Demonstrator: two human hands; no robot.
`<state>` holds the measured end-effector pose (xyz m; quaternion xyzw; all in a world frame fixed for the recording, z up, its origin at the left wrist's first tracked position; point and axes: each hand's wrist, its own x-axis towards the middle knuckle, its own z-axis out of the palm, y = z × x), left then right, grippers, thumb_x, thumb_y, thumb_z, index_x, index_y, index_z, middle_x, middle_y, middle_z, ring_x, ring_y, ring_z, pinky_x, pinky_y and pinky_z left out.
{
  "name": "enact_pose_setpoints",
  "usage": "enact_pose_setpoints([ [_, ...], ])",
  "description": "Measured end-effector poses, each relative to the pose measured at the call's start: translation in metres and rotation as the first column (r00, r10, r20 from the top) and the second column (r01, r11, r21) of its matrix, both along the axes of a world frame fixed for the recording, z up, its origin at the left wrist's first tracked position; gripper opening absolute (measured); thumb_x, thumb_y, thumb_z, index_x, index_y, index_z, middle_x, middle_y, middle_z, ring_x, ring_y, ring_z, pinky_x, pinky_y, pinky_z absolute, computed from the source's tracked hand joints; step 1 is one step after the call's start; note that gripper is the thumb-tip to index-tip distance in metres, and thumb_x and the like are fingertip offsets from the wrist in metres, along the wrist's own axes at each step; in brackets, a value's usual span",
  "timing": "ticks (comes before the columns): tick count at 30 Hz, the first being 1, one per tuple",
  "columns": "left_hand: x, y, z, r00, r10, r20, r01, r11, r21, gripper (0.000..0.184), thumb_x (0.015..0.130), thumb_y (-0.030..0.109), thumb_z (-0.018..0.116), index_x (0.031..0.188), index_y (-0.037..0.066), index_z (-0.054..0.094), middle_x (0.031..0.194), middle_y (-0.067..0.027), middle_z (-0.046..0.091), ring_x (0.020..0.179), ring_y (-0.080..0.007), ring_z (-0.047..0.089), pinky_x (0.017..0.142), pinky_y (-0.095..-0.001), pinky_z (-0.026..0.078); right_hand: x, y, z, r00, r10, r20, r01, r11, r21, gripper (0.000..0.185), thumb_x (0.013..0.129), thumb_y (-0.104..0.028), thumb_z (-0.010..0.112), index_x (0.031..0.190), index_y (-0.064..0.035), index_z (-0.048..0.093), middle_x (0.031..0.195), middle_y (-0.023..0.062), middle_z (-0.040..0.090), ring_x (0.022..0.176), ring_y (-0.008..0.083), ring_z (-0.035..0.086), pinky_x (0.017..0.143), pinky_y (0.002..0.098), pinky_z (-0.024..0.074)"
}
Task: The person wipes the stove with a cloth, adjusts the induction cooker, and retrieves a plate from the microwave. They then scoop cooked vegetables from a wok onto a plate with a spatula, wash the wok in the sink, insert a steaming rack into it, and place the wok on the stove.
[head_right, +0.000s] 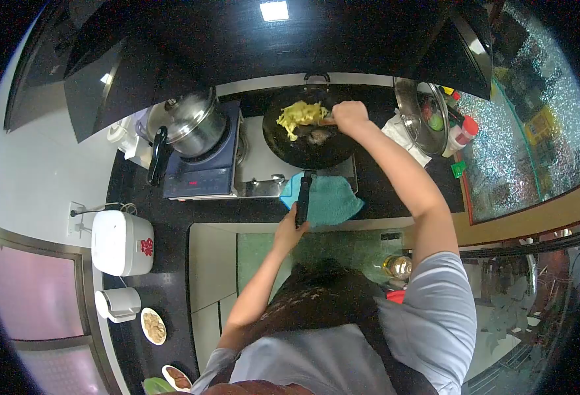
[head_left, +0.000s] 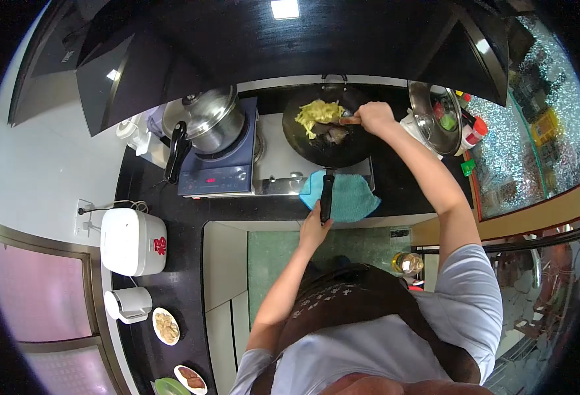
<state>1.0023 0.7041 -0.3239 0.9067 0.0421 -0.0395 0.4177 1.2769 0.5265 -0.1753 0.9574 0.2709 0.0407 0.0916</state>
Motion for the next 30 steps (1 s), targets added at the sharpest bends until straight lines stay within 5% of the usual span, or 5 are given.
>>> enact_pose_setpoints([
  [9,0.001,-0.002,0.008,0.999,0.002,-0.047,-0.004,0.998,-0.062,0.073,0.081,0.021,0.067,0.139,-0.004,0.031,0.109,-0.0264,0.058,0.097,-0.0402,0.059,0.079,-0.0433,0.048,-0.034,-0.016,0.027,0.987,0.088,-0.132,-0.142,0.866,-0.480,0.020,0.083,-0.022,0.058,0.088,-0.0096,0.073,0.089,0.0075,0.071,0.085,0.0222,0.068,0.069,0.0353,0.0521],
  [18,-0.003,-0.002,0.012,0.998,0.015,-0.056,-0.017,0.999,-0.051,0.073,0.082,0.021,0.067,0.140,-0.003,0.031,0.108,-0.0258,0.058,0.098,-0.0402,0.059,0.080,-0.0422,0.047,-0.020,-0.006,-0.013,0.957,0.141,0.253,-0.137,0.990,-0.032,0.013,0.076,-0.020,0.062,0.080,-0.0115,0.072,0.089,0.0127,0.068,0.086,0.0258,0.066,0.067,0.0335,0.0526],
  [22,0.001,-0.001,0.011,0.994,0.009,-0.109,-0.019,0.996,-0.091,0.073,0.082,0.021,0.067,0.141,-0.002,0.030,0.109,-0.0262,0.058,0.100,-0.0409,0.058,0.083,-0.0426,0.047,-0.055,0.002,0.055,0.964,0.145,-0.222,-0.201,0.946,-0.254,0.017,0.078,-0.022,0.063,0.082,-0.0088,0.071,0.083,0.0119,0.070,0.081,0.0254,0.068,0.066,0.0371,0.0525],
  [25,0.000,-0.002,0.007,0.999,0.010,-0.045,-0.011,0.999,-0.033,0.073,0.082,0.021,0.066,0.141,-0.001,0.029,0.112,-0.0271,0.057,0.103,-0.0416,0.057,0.085,-0.0432,0.046,-0.064,0.021,0.041,0.949,0.133,-0.287,-0.219,0.931,-0.291,0.015,0.079,-0.018,0.060,0.082,-0.0085,0.071,0.085,0.0099,0.070,0.082,0.0263,0.068,0.067,0.0375,0.0523],
  [30,-0.002,-0.002,0.008,0.998,0.009,-0.061,-0.012,0.999,-0.049,0.075,0.082,0.023,0.067,0.141,-0.001,0.029,0.113,-0.0277,0.057,0.103,-0.0410,0.057,0.084,-0.0431,0.047,-0.024,0.033,-0.015,0.996,0.085,0.018,-0.084,0.995,-0.058,0.010,0.072,-0.015,0.063,0.075,-0.0109,0.071,0.078,0.0122,0.069,0.075,0.0279,0.068,0.066,0.0391,0.0534],
])
